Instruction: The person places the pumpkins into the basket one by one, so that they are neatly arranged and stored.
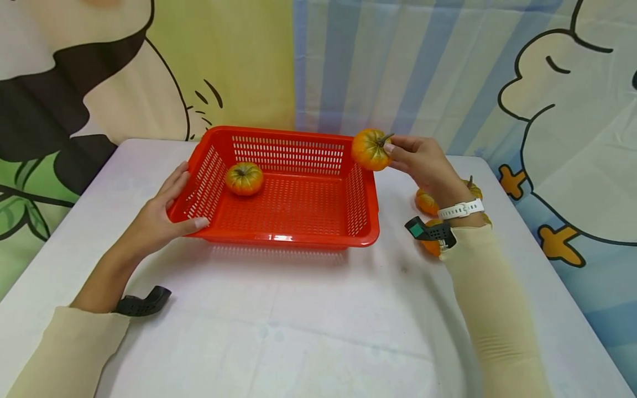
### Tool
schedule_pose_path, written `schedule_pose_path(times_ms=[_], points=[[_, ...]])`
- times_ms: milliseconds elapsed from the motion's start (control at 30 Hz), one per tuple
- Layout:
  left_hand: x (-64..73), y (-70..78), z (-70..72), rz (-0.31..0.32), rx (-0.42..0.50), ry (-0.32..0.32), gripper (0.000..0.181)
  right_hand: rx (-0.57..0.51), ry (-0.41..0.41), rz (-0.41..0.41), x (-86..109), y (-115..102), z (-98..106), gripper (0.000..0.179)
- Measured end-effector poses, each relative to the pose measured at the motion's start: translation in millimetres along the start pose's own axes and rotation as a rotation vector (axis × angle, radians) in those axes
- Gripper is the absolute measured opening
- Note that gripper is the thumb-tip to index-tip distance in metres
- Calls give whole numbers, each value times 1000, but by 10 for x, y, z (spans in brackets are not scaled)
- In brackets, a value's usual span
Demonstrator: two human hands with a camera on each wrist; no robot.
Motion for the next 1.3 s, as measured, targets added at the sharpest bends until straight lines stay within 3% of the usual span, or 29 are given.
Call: schedule_pose_path(times_ms=[600,1300], points=[[7,-2,-40,2,6,-6,99,-46,-91,144,26,-276,-430,49],[11,-4,0,-6,2,-7,100,22,-136,168,-60,-421,-844,46]])
Point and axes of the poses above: each hand's wrist, its own x-axis away from the middle knuckle, its own z-axis out of the back of the hand, y = z × x, the point moved 8 cm from there along -x, towards the middle knuckle, and after that the axes turned 12 degrees about y, right-handed, at the moved point
